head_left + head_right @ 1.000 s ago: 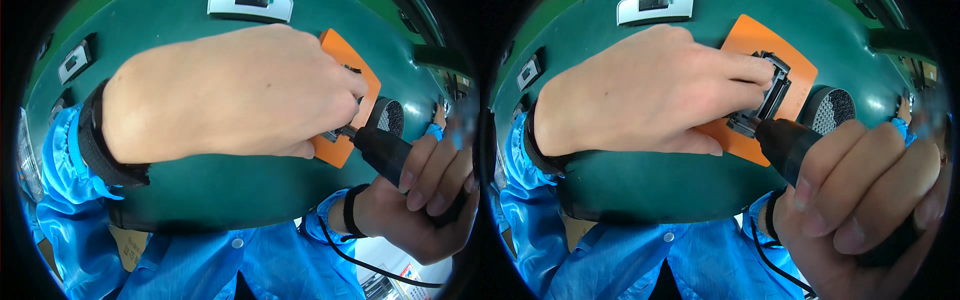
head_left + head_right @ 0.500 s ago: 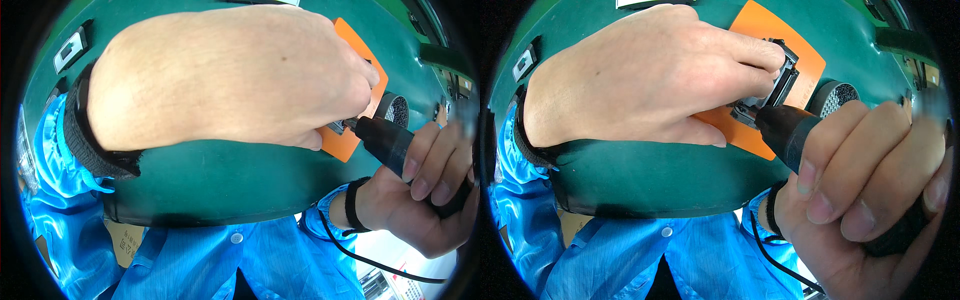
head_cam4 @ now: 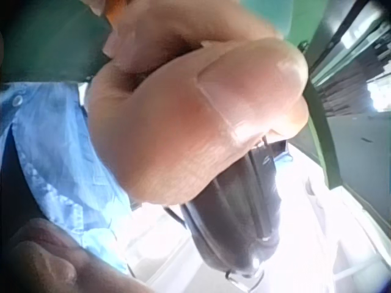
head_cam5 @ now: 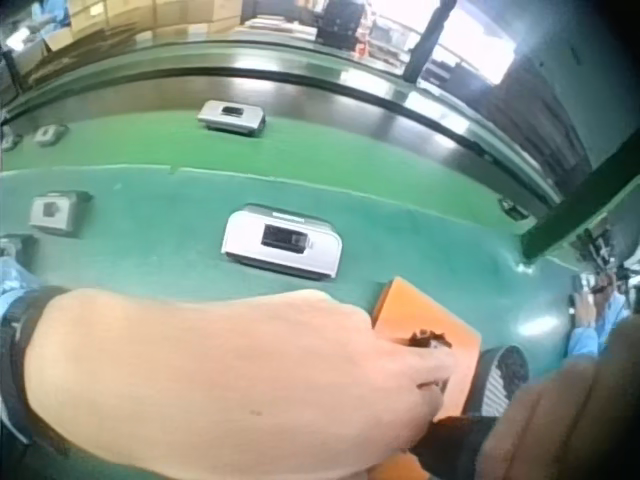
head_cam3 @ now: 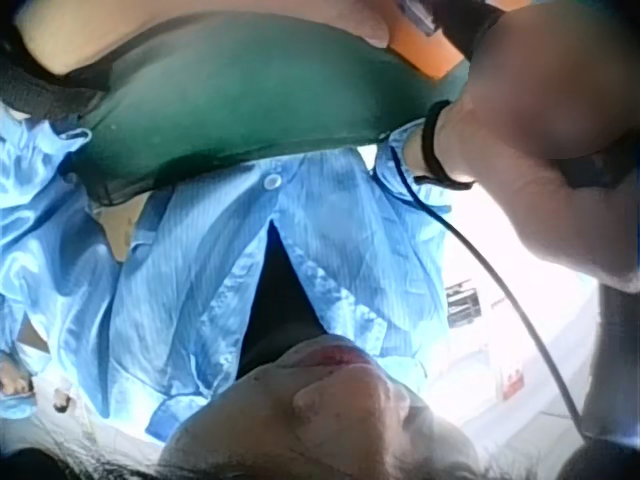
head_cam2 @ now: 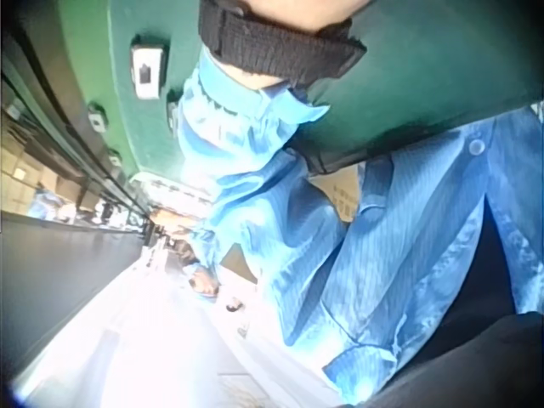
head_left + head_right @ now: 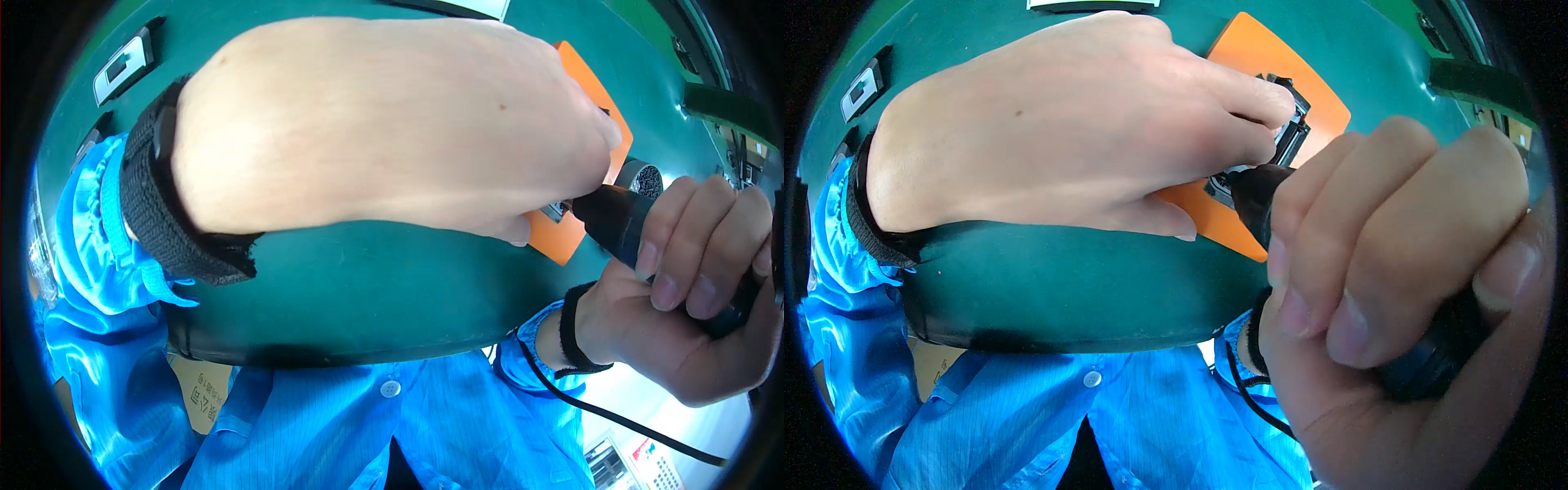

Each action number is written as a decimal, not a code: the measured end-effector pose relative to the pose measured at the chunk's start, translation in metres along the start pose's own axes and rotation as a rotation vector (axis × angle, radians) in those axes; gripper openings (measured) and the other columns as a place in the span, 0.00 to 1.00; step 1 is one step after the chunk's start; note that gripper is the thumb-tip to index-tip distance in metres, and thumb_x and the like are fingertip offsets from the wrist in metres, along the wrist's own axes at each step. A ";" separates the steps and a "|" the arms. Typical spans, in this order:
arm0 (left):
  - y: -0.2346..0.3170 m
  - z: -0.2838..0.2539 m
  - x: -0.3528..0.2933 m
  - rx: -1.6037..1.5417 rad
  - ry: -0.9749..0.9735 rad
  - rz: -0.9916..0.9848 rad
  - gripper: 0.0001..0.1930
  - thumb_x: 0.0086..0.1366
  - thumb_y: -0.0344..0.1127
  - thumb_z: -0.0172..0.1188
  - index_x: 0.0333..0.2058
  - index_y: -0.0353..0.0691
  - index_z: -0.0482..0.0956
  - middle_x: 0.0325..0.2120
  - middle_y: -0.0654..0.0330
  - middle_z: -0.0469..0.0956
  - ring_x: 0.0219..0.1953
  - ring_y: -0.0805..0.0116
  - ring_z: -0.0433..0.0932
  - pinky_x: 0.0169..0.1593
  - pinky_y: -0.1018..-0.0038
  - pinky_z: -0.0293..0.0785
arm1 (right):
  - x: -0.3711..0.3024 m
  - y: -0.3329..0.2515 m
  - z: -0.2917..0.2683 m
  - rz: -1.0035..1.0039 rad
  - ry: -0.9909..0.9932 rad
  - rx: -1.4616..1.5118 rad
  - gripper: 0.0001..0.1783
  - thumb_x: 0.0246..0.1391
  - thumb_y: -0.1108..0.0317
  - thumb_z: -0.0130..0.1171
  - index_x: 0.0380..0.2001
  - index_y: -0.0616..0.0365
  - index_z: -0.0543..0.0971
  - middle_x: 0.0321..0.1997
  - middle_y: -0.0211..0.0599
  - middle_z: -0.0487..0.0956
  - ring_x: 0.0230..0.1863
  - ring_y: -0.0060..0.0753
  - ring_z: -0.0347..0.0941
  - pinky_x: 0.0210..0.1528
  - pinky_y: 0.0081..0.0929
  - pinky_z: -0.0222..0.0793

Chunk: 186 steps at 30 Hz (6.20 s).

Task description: Manually assembling and screwing components of a plastic device on a factory line.

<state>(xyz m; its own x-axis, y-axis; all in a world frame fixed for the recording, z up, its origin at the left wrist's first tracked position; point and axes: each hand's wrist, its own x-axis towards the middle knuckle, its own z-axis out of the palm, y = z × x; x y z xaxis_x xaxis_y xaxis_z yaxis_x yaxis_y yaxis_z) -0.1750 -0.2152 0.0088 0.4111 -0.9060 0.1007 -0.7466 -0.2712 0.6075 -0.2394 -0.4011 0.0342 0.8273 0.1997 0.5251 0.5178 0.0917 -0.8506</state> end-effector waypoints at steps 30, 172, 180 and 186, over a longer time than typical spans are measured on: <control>0.027 -0.004 0.002 0.351 -0.170 0.016 0.33 0.50 0.50 0.72 0.49 0.30 0.82 0.59 0.54 0.78 0.31 0.66 0.83 0.26 0.74 0.75 | -0.026 -0.031 -0.084 0.027 0.399 -0.145 0.09 0.68 0.67 0.41 0.32 0.56 0.65 0.18 0.29 0.62 0.14 0.20 0.54 0.19 0.23 0.56; 0.075 0.030 0.120 -0.014 0.337 0.170 0.64 0.39 0.34 0.82 0.72 0.30 0.50 0.64 0.37 0.63 0.66 0.38 0.64 0.69 0.54 0.66 | -0.143 -0.107 -0.017 -0.132 0.836 0.037 0.13 0.64 0.69 0.56 0.34 0.58 0.61 0.16 0.35 0.69 0.13 0.27 0.64 0.18 0.28 0.67; 0.071 0.034 0.116 -0.090 0.267 0.098 0.66 0.40 0.36 0.82 0.74 0.33 0.47 0.68 0.40 0.60 0.69 0.39 0.61 0.72 0.53 0.62 | -0.140 -0.109 -0.018 -0.112 0.848 0.032 0.14 0.65 0.68 0.57 0.34 0.57 0.61 0.16 0.35 0.70 0.13 0.27 0.63 0.19 0.28 0.67; 0.066 0.039 0.115 -0.084 0.241 0.076 0.66 0.40 0.37 0.82 0.73 0.32 0.48 0.67 0.39 0.61 0.68 0.39 0.62 0.72 0.54 0.63 | -0.141 -0.110 -0.020 -0.114 0.842 0.031 0.13 0.65 0.68 0.56 0.34 0.58 0.61 0.16 0.35 0.70 0.13 0.27 0.63 0.18 0.27 0.66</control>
<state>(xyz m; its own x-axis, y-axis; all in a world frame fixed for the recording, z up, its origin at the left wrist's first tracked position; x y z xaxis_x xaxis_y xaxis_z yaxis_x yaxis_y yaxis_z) -0.1971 -0.3496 0.0298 0.4759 -0.8164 0.3273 -0.7382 -0.1684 0.6532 -0.4089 -0.4594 0.0542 0.6631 -0.6036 0.4427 0.6120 0.0966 -0.7850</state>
